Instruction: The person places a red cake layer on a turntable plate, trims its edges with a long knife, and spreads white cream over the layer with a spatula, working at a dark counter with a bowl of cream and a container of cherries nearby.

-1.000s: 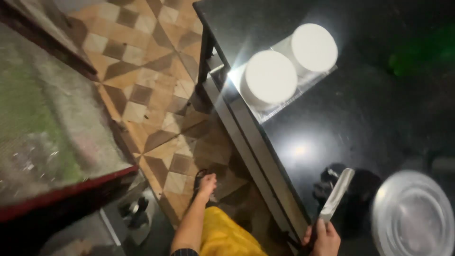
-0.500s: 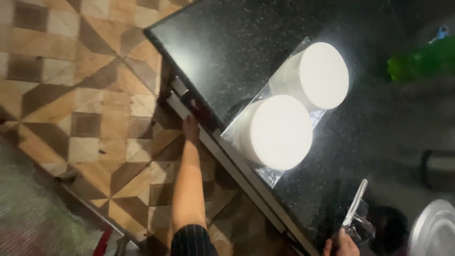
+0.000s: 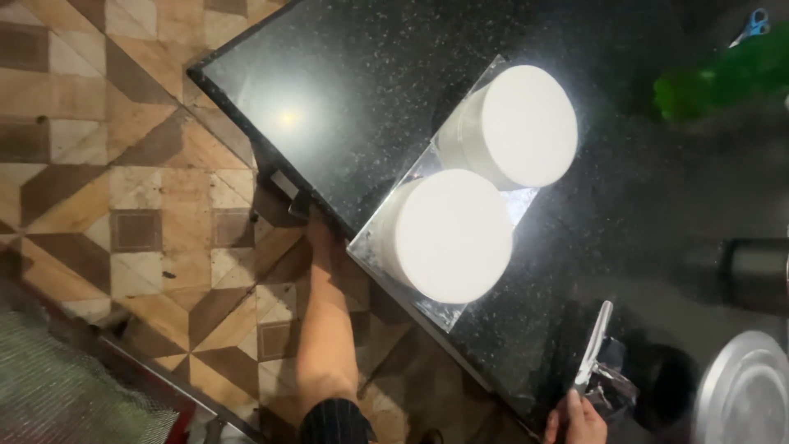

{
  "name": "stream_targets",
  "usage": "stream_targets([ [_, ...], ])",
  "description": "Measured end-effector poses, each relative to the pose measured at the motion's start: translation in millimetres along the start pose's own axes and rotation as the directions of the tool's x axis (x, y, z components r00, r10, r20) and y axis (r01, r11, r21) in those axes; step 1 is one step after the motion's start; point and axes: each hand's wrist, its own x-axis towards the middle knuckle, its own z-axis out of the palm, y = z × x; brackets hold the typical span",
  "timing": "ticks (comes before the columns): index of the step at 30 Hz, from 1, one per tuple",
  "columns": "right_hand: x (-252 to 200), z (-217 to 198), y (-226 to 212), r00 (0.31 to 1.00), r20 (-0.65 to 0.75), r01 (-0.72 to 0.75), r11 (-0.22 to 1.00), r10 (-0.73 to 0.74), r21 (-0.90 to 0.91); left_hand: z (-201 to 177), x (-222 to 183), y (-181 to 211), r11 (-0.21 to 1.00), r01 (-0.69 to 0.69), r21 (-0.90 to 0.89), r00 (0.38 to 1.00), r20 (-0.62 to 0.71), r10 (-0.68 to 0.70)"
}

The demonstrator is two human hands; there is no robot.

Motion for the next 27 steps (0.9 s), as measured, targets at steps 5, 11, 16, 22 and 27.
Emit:
stream_targets([
  [5, -26, 23, -24, 0.972, 0.232, 0.051, 0.997, -0.035, -0.063, -34, -122, 64, 0.996, 0.047, 0.080, 0.989, -0.141, -0.035],
  [11, -73, 36, -56, 0.893, 0.415, 0.125, 0.981, -0.176, 0.147, -78, -356, 139, 0.987, -0.018, 0.163, 0.977, -0.207, 0.052],
  [16, -70, -5, -40, 0.688, 0.654, 0.237, 0.950, -0.313, 0.205, -14, -531, 149, 0.971, -0.125, 0.205, 0.963, -0.209, 0.168],
  [22, -80, -154, -81, 0.554, 0.778, 0.347, 0.931, -0.298, 0.109, 37, -590, 88, 0.944, -0.175, 0.279, 0.976, -0.077, 0.204],
  [27, -68, -261, -120, 0.736, 0.646, 0.518, 0.782, -0.202, -0.346, 136, -591, 11, 0.910, -0.182, 0.372, 0.979, 0.154, 0.132],
])
